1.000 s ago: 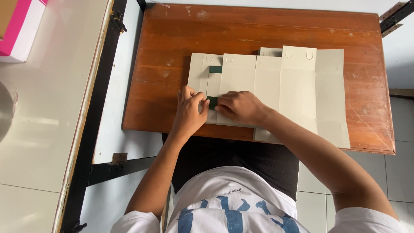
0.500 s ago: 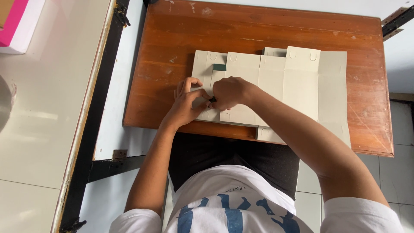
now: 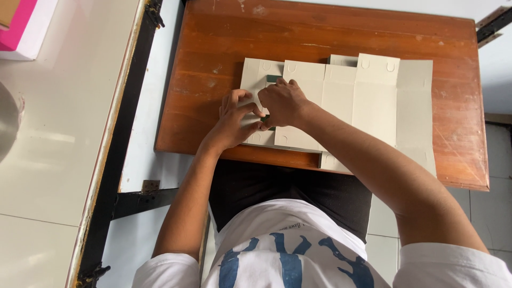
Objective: Assembling a decorative cardboard box by folding flat sheets and tucking in tabs.
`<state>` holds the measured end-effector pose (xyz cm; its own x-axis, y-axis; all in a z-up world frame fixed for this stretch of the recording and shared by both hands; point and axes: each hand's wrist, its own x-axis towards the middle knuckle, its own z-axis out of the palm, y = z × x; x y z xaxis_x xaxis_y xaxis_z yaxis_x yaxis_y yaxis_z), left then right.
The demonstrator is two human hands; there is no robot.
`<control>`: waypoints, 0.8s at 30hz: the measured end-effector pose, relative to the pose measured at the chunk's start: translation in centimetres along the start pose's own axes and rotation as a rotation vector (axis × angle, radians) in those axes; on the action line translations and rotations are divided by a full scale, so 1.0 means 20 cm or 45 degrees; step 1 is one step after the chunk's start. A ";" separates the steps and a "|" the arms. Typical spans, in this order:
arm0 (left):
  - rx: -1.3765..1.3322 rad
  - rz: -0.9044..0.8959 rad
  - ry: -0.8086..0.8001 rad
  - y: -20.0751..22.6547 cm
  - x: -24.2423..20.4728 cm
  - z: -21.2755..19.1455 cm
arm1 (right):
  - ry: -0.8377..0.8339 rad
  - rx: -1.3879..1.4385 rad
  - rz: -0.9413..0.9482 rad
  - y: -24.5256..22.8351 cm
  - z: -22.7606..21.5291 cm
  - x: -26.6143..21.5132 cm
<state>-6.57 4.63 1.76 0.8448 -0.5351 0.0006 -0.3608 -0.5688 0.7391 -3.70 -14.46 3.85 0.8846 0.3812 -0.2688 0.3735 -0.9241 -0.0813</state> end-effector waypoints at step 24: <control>-0.012 0.032 -0.003 -0.01 0.01 -0.01 | -0.316 0.437 -0.095 0.12 0.12 0.00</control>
<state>-6.30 4.74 1.79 0.8344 -0.5509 0.0179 -0.3784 -0.5490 0.7452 -3.41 -16.77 1.29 0.7491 0.4675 -0.4694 0.2822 -0.8662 -0.4124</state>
